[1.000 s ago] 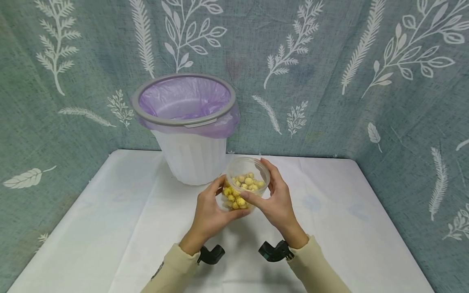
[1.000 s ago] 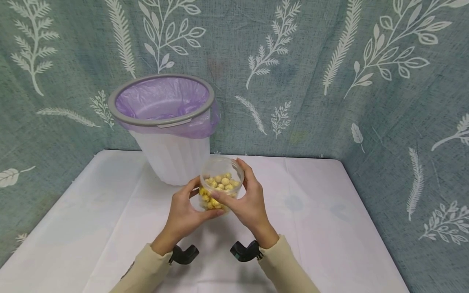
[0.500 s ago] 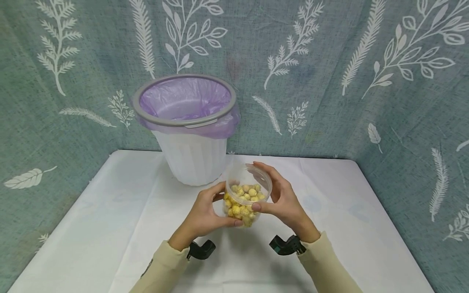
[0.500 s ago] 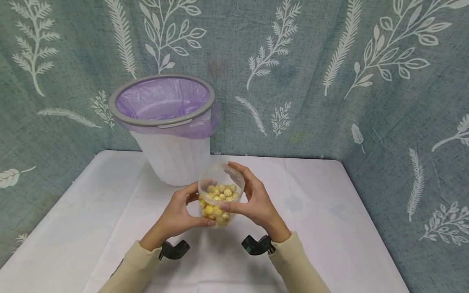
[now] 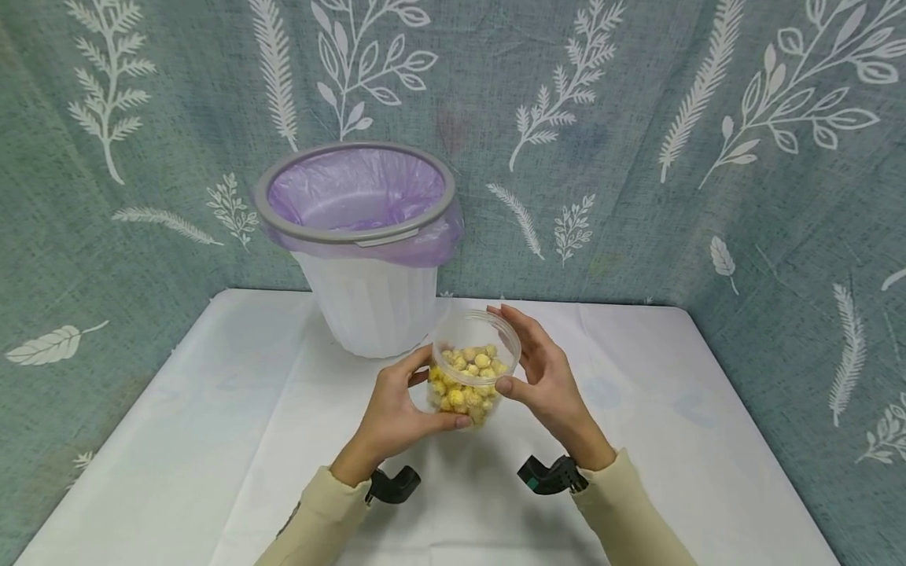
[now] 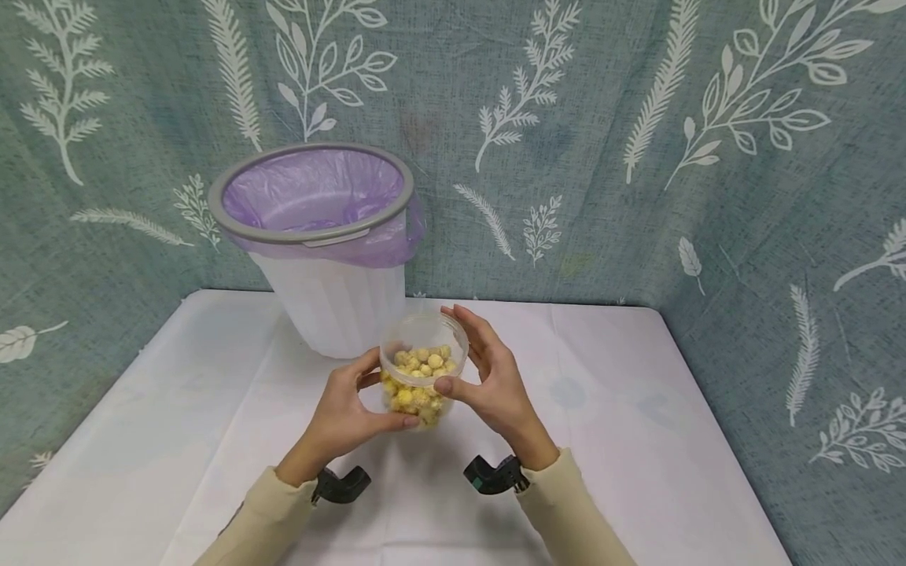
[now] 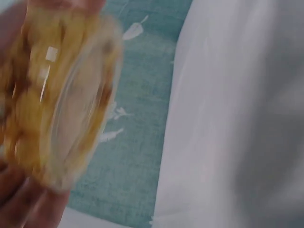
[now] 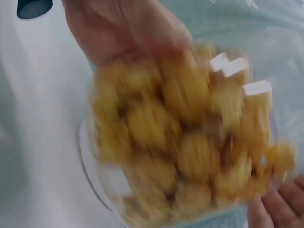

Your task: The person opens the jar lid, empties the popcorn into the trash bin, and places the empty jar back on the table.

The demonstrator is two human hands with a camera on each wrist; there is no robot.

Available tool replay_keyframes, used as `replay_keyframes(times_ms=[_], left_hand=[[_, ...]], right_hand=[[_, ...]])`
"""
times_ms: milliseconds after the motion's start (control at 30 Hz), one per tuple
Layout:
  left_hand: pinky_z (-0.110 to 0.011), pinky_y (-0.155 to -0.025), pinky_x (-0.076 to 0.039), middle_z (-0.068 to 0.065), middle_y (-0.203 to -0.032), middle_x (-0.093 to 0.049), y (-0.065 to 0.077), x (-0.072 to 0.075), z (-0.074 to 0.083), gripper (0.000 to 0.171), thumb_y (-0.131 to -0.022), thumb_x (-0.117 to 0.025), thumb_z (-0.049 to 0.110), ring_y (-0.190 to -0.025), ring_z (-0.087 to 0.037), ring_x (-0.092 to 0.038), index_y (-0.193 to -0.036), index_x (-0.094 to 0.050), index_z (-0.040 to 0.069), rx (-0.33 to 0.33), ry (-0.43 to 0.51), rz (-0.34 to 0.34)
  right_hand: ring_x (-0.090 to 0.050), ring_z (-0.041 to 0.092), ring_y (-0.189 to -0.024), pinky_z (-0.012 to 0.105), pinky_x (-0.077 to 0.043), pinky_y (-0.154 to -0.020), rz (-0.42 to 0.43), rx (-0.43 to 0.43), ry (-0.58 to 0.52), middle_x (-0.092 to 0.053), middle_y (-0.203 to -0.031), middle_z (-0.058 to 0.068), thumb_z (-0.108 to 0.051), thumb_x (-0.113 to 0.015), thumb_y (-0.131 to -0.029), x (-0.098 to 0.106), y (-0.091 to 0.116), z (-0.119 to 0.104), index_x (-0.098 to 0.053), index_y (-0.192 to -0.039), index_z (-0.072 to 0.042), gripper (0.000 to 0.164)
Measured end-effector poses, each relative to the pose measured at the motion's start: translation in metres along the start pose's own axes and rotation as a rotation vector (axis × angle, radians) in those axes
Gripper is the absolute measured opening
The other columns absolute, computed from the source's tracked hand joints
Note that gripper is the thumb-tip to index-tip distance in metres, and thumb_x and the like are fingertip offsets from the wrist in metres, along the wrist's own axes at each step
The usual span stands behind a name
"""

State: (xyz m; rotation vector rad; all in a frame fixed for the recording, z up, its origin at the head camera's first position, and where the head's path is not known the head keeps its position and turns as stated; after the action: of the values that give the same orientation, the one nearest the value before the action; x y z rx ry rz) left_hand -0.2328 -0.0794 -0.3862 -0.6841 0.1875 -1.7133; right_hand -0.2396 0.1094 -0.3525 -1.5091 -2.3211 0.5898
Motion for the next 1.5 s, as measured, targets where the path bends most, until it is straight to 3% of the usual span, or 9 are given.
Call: replay_keyframes(times_ms=[100, 233, 500, 633, 800, 1000, 1167, 1300, 1500], left_hand=[[-0.049, -0.1, -0.058, 0.002, -0.133, -0.069, 0.0, 0.001, 0.001, 0.091, -0.064, -0.104, 0.024, -0.122, -0.019, -0.065, -0.144, -0.062, 0.011, -0.021, -0.047, 0.113], [-0.05, -0.099, -0.058, -0.001, -0.131, -0.07, 0.001, -0.003, 0.003, 0.092, -0.064, -0.104, 0.028, -0.12, -0.02, -0.067, -0.143, -0.061, 0.009, -0.044, -0.1, 0.211], [-0.047, -0.101, -0.057, 0.0, -0.134, -0.069, 0.0, -0.007, 0.005, 0.094, -0.065, -0.104, 0.03, -0.121, -0.018, -0.066, -0.145, -0.06, 0.009, -0.035, -0.1, 0.187], [-0.044, -0.101, -0.058, 0.0, -0.135, -0.068, -0.001, -0.005, 0.005, 0.091, -0.066, -0.104, 0.024, -0.121, -0.019, -0.066, -0.144, -0.061, 0.009, -0.032, -0.053, 0.117], [-0.046, -0.103, -0.056, 0.004, -0.133, -0.069, -0.001, -0.003, 0.004, 0.09, -0.066, -0.103, 0.022, -0.124, -0.018, -0.063, -0.144, -0.061, 0.009, 0.005, -0.002, 0.004], [-0.045, -0.104, -0.056, 0.001, -0.139, -0.067, 0.003, -0.007, 0.002, 0.089, -0.07, -0.101, 0.018, -0.128, -0.022, -0.062, -0.147, -0.059, 0.008, 0.021, 0.096, -0.145], [-0.044, -0.105, -0.055, 0.001, -0.14, -0.066, 0.004, -0.009, 0.004, 0.089, -0.071, -0.1, 0.015, -0.13, -0.022, -0.062, -0.148, -0.058, 0.008, 0.007, 0.116, -0.184], [-0.046, -0.105, -0.055, 0.002, -0.137, -0.067, 0.003, -0.007, 0.004, 0.088, -0.069, -0.101, 0.016, -0.128, -0.021, -0.062, -0.146, -0.06, 0.009, 0.009, 0.094, -0.121], [-0.048, -0.101, -0.057, 0.001, -0.133, -0.069, 0.002, -0.002, 0.003, 0.09, -0.064, -0.104, 0.022, -0.121, -0.02, -0.065, -0.143, -0.062, 0.011, -0.022, -0.027, 0.108]], right_hand=[[-0.034, 0.033, -0.154, 0.045, -0.027, -0.127, 0.115, 0.011, 0.094, -0.038, -0.165, 0.017, -0.052, -0.082, -0.089, 0.0, 0.001, 0.0, -0.03, -0.163, -0.001, 0.104], [-0.037, 0.029, -0.153, 0.053, -0.025, -0.127, 0.206, -0.004, 0.21, -0.04, -0.164, 0.013, -0.038, -0.085, -0.09, -0.005, 0.003, 0.0, -0.029, -0.164, -0.002, 0.099], [-0.047, 0.025, -0.145, 0.051, -0.033, -0.123, 0.267, -0.023, 0.241, -0.049, -0.157, 0.013, -0.006, -0.087, -0.087, -0.006, 0.005, -0.002, -0.035, -0.161, -0.004, 0.091], [-0.048, 0.027, -0.143, 0.043, -0.036, -0.122, 0.202, -0.005, 0.178, -0.048, -0.158, 0.018, -0.009, -0.087, -0.087, -0.004, 0.004, -0.004, -0.037, -0.161, -0.004, 0.089], [-0.043, 0.033, -0.145, 0.044, -0.036, -0.123, 0.053, -0.002, 0.035, -0.044, -0.159, 0.019, -0.028, -0.087, -0.09, -0.002, 0.002, -0.005, -0.038, -0.161, -0.005, 0.089], [-0.04, 0.034, -0.148, 0.043, -0.046, -0.115, -0.138, -0.1, -0.145, -0.038, -0.164, 0.016, -0.033, -0.087, -0.089, -0.003, 0.003, -0.002, -0.035, -0.164, -0.007, 0.095], [-0.038, 0.032, -0.149, 0.043, -0.052, -0.11, -0.203, -0.141, -0.219, -0.033, -0.168, 0.014, -0.034, -0.087, -0.089, -0.003, 0.005, -0.001, -0.029, -0.166, -0.01, 0.1], [-0.031, 0.033, -0.154, 0.037, -0.042, -0.118, -0.149, -0.09, -0.172, -0.029, -0.17, 0.015, -0.038, -0.086, -0.09, 0.0, 0.004, 0.001, -0.028, -0.166, -0.009, 0.1], [-0.034, 0.03, -0.154, 0.03, -0.029, -0.125, 0.126, -0.031, 0.059, -0.037, -0.166, 0.015, -0.043, -0.083, -0.09, 0.005, 0.006, -0.001, -0.029, -0.165, -0.006, 0.099]])
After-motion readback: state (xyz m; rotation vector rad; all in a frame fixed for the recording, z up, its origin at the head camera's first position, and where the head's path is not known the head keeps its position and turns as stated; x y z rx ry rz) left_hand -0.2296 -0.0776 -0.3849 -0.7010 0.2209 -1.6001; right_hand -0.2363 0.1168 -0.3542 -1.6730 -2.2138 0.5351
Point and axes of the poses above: each hand's wrist, its own y-axis away from the middle knuckle, its own x-axis out of the back of the hand, z = x × y, the point moved 8 cm from there along -y, towards the middle knuckle
